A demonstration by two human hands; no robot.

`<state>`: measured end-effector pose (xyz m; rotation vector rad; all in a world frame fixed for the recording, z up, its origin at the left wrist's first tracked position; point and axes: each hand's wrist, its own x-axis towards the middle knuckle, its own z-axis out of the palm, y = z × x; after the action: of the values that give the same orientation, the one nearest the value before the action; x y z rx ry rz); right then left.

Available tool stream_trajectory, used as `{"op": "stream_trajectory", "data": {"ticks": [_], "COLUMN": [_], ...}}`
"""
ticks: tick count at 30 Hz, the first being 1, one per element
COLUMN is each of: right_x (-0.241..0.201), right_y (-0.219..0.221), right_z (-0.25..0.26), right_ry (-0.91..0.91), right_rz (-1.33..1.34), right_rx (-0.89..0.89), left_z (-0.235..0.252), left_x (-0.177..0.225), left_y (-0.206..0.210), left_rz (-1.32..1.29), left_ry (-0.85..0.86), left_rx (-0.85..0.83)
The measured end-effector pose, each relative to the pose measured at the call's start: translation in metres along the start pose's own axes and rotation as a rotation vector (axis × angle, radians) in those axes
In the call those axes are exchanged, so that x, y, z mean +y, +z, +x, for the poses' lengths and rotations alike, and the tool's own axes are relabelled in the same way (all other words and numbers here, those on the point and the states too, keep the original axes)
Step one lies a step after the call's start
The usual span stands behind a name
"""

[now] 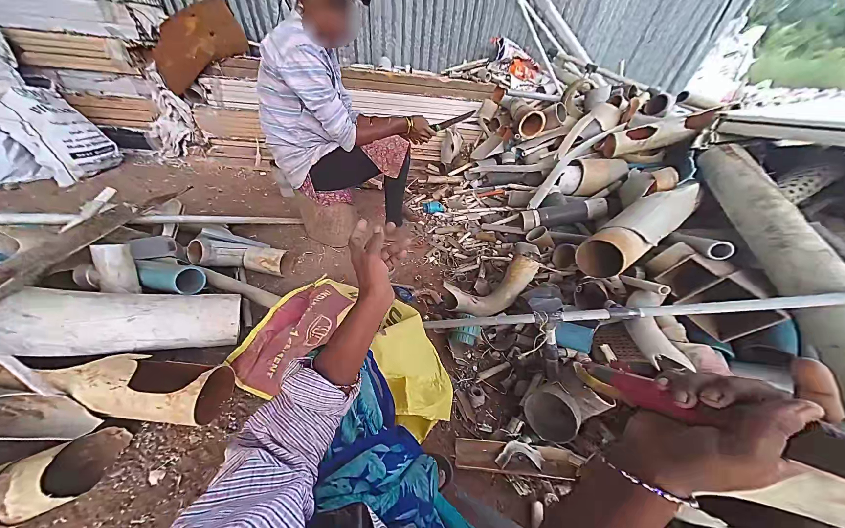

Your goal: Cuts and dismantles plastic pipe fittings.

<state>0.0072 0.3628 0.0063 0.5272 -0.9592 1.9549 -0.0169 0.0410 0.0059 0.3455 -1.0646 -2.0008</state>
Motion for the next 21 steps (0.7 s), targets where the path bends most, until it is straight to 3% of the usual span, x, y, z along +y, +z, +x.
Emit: {"op": "stream_trajectory", "data": {"ticks": [3,5,7,9,11,16,21], "right_x": [-0.01,0.007,0.036,0.072,0.104,0.152,0.162], "right_y": [0.011,0.012,0.001,-0.023,-0.047,-0.09,-0.112], "right_z": [-0.001,-0.003,-0.009,-0.017,-0.034,-0.077,-0.08], "right_ry": [-0.188,-0.135,0.113,0.44,0.654,0.972,1.112], "right_rz": [-0.059,-0.166,-0.402,-0.736,-1.038,-1.374,-1.446], "right_rx": [-0.047,-0.043,-0.108,-0.292,-0.48,-0.738,-0.664], "left_z": [-0.02,-0.032,-0.041,-0.047,-0.053,-0.061,-0.055], "left_x": [-0.025,-0.03,-0.034,-0.035,-0.032,-0.025,-0.045], "left_y": [0.011,0.021,0.029,0.034,0.037,0.043,0.04], "left_rz": [0.188,0.317,0.389,0.399,0.399,0.39,0.414], "left_ry": [0.054,-0.05,-0.171,-0.237,-0.253,-0.217,-0.139], "left_rx": [-0.308,-0.381,-0.413,-0.419,-0.433,-0.465,-0.478]}}
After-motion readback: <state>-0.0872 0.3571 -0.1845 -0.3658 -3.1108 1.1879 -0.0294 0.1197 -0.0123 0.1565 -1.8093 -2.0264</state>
